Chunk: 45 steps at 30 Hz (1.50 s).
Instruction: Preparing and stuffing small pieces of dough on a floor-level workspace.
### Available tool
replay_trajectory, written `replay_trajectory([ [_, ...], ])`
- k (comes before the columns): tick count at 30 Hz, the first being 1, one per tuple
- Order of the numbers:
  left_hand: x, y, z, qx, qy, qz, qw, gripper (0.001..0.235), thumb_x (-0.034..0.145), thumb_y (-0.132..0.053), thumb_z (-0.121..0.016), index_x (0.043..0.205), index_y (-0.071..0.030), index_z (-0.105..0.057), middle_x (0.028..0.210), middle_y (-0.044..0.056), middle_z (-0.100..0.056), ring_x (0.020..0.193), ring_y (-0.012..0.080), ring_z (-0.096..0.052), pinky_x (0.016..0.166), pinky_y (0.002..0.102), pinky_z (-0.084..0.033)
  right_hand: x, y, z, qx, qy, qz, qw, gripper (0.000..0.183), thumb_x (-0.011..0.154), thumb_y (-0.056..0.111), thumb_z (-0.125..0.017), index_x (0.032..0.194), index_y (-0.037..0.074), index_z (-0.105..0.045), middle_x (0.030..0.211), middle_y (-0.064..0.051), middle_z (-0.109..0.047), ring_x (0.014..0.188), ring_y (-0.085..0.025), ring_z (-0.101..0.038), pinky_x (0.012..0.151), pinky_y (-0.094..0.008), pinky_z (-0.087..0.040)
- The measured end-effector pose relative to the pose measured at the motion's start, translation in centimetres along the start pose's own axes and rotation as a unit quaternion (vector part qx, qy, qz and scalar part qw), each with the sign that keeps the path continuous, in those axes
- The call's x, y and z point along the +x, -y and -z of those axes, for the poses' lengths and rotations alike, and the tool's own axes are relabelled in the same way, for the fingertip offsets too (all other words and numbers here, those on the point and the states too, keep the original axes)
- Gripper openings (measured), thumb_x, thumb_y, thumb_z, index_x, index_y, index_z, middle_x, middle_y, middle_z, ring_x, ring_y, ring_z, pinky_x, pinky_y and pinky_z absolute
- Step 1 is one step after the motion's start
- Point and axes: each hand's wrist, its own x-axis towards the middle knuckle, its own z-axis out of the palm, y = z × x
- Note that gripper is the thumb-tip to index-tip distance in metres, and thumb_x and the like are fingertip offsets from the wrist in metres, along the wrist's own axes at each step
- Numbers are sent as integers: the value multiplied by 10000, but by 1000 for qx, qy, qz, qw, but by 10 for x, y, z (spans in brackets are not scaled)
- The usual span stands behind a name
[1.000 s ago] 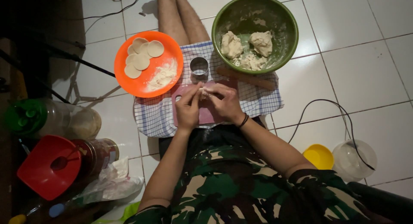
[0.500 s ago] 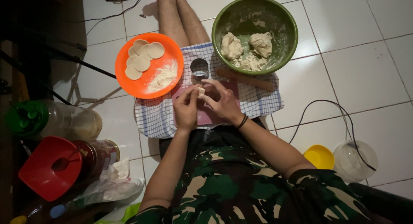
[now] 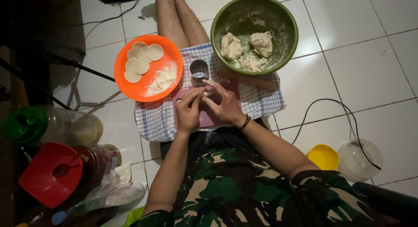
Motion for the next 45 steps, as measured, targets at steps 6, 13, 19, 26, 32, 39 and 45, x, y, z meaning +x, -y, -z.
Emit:
replay_trajectory([
  [6, 1, -3, 3, -32, -28, 47, 998, 180, 985, -47, -661, 1110, -72, -788, 983, 129, -788, 973, 189, -720, 864, 365, -595, 2, -10, -5, -7, 4, 20, 1000, 536, 822, 102, -838, 1327, 111, -660, 1116, -166, -760, 1035, -392, -713, 902, -486, -566],
  [13, 2, 20, 8, -51, -15, 11, 999, 236, 1060, -146, -575, 1191, -62, -752, 1207, 160, -740, 1216, 275, -648, 1079, 424, -484, -2, -10, -3, 18, 24, -6, 1000, 636, 855, 72, -799, 1446, 94, -567, 1340, -190, -671, 1220, -419, -622, 1049, -523, -487],
  [19, -3, 10, -1, -53, -13, 39, 998, 370, 956, -99, -747, 1323, -121, -698, 1174, 153, -748, 1165, 223, -661, 1052, 427, -515, -2, -10, -1, 14, 43, -20, 999, 681, 846, 76, -797, 1476, 113, -542, 1356, -153, -671, 1242, -376, -622, 1079, -491, -474],
  [26, 0, -1, 4, -33, 11, 42, 999, 174, 948, -67, -737, 1103, -118, -797, 1127, 159, -765, 1116, 215, -684, 971, 379, -549, 0, -6, 1, 1, 60, 16, 998, 725, 812, 2, -767, 1488, 118, -532, 1158, -184, -750, 1080, -378, -707, 989, -490, -546],
  [32, -2, 21, 2, -76, -13, 46, 996, 188, 959, -13, -697, 1130, -41, -771, 1224, 215, -719, 1086, 196, -638, 936, 395, -566, 6, 11, 5, 25, 75, 43, 996, 751, 815, 49, -801, 1504, 105, -509, 1150, -208, -744, 1077, -389, -712, 954, -513, -556],
  [39, -1, 11, 5, -59, 26, 15, 998, 279, 1034, -61, -593, 1291, -68, -702, 1317, 185, -685, 1229, 281, -627, 1076, 455, -482, 2, -5, 2, 31, 71, 40, 996, 656, 883, 53, -762, 1486, 51, -505, 1193, -239, -716, 1121, -445, -673, 968, -549, -538],
  [45, -1, 10, 3, -21, 48, -1, 999, 206, 1021, -77, -627, 1181, -71, -757, 1344, 196, -669, 1269, 346, -610, 1096, 488, -459, 2, 0, 5, 48, 89, 44, 994, 731, 841, -26, -744, 1516, 55, -473, 1195, -253, -709, 1107, -456, -680, 955, -560, -546],
])
